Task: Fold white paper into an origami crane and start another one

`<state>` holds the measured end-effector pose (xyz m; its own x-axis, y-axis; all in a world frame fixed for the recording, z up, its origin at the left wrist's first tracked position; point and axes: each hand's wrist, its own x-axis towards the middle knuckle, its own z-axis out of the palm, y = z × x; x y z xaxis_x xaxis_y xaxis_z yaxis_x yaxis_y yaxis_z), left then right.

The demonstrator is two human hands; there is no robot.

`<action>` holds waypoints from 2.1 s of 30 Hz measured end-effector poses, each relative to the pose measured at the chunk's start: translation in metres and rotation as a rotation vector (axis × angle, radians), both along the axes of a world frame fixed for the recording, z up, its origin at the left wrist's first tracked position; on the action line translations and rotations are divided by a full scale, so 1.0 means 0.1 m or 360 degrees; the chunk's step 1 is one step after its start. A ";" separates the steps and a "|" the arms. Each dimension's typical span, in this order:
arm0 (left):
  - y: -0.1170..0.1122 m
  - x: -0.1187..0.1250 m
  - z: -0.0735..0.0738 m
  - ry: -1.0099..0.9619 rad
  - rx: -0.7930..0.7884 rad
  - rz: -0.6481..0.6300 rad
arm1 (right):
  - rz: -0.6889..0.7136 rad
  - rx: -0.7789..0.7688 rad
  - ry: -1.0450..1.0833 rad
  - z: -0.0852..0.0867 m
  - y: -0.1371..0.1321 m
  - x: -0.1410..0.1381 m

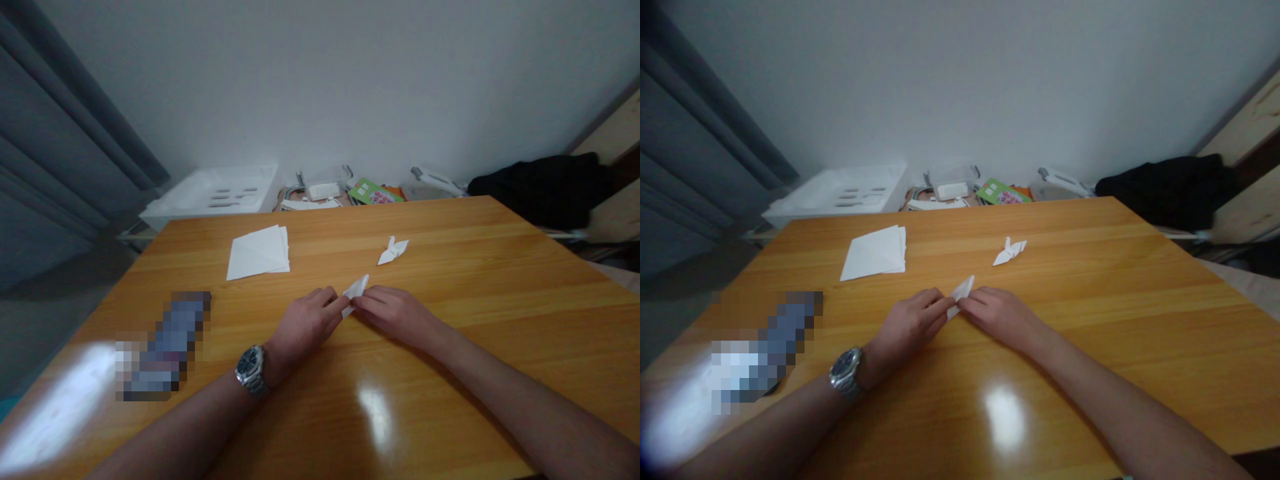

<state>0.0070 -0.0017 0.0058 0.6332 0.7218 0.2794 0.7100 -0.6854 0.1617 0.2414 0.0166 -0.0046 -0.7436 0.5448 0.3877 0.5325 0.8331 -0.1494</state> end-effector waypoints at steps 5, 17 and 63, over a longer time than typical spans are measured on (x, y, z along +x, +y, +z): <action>0.01 -0.01 -0.01 -0.0058 -0.0038 0.0029 | -0.0004 0.0038 -0.0001 0.04 -0.01 0.00; 0.00 0.01 0.08 0.0184 -0.0009 0.0001 | 0.0068 0.0041 0.0047 0.04 0.01 0.03; 0.07 -0.10 -0.07 0.0008 -0.0045 -0.0216 | 0.0022 -0.0271 0.0466 0.01 0.09 0.18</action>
<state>-0.0030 0.0051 -0.0010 0.7268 0.6372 0.2566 0.6120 -0.7703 0.1792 0.2597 0.0252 -0.0037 -0.6219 0.6107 0.4903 0.4350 0.7899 -0.4322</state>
